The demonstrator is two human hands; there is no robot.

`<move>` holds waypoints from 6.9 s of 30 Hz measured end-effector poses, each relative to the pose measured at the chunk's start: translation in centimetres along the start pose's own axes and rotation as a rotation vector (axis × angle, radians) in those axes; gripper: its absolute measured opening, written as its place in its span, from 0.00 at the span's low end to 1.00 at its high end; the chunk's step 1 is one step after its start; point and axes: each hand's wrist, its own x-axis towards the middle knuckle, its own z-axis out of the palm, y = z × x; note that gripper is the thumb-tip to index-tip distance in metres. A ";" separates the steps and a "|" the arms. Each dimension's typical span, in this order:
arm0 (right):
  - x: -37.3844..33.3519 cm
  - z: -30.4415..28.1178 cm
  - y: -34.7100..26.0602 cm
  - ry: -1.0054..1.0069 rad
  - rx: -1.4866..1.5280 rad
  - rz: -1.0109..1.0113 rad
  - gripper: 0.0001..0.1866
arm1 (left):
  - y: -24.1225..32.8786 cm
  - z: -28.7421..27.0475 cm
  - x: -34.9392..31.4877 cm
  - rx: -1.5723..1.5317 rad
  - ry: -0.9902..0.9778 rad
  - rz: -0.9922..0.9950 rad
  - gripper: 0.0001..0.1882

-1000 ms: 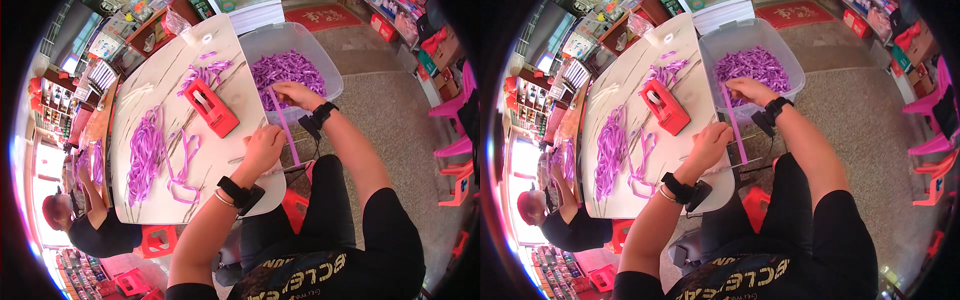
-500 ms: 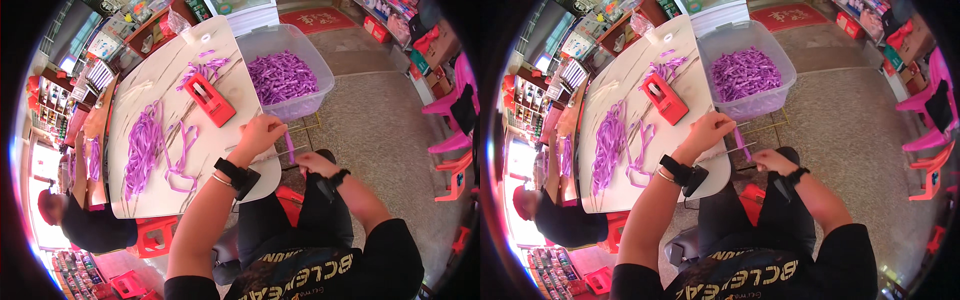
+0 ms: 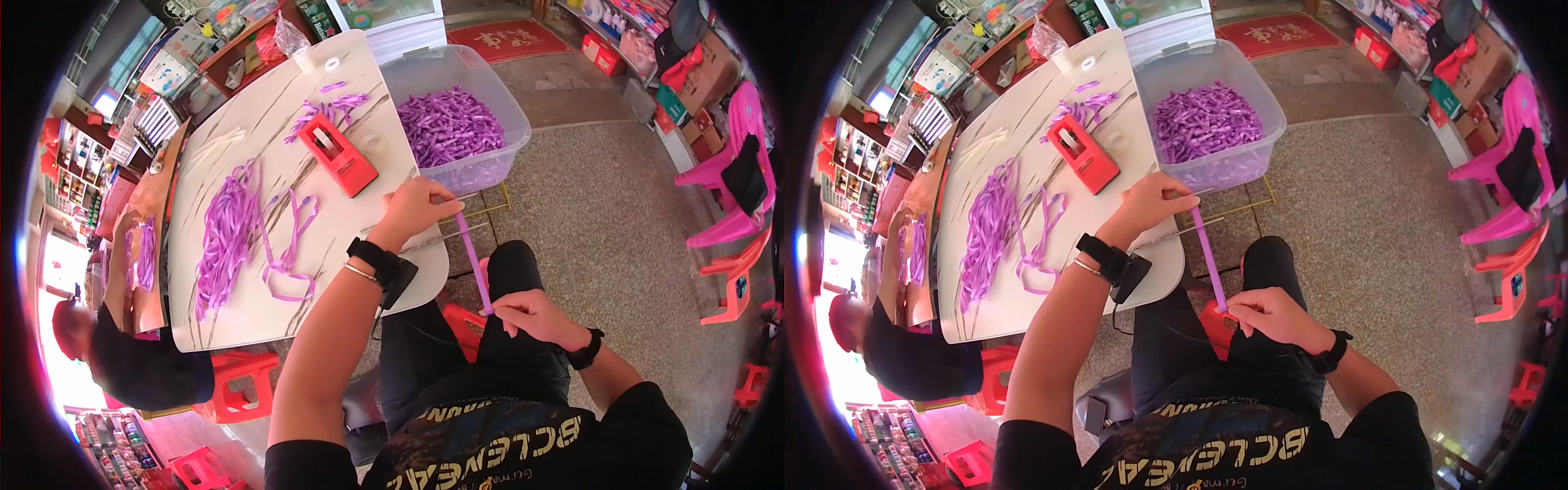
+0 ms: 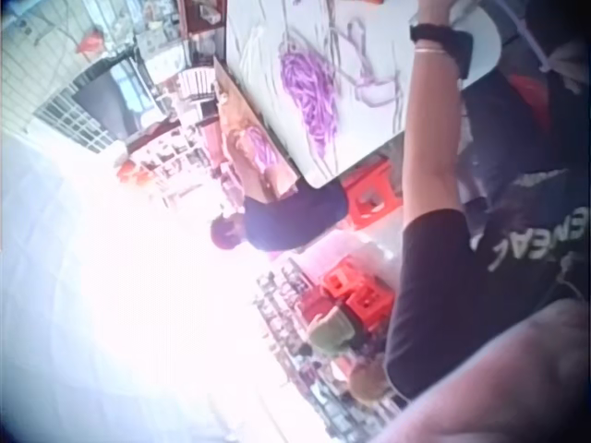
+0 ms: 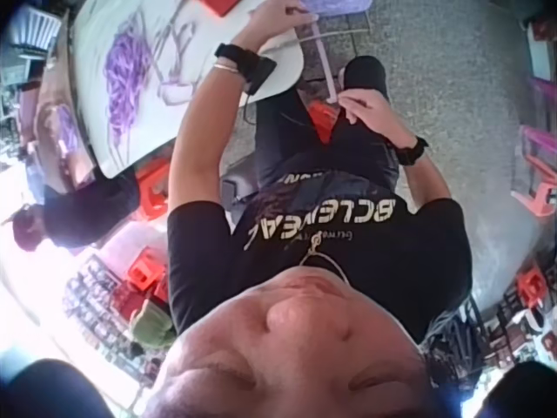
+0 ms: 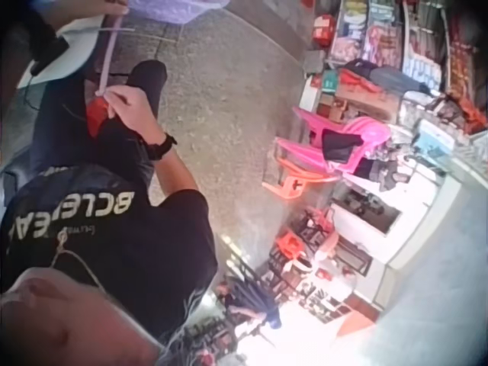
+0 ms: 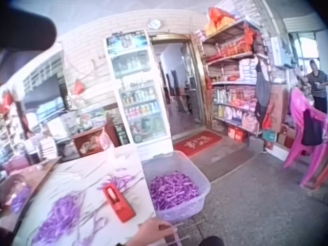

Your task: Picking up, aligning, and tying purple plastic ribbons into bunches at a workbench.

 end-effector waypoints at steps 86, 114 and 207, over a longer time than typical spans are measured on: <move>11.6 -1.4 1.3 -0.055 1.292 0.190 0.07 | -1.0 0.8 0.8 0.043 0.044 0.036 0.12; 14.7 -2.2 3.9 0.416 0.110 -0.231 0.05 | -0.3 1.0 0.5 -0.029 0.066 -0.012 0.14; 12.9 -3.1 2.7 0.079 0.316 -0.170 0.05 | -0.4 0.8 0.7 -0.010 0.080 0.022 0.13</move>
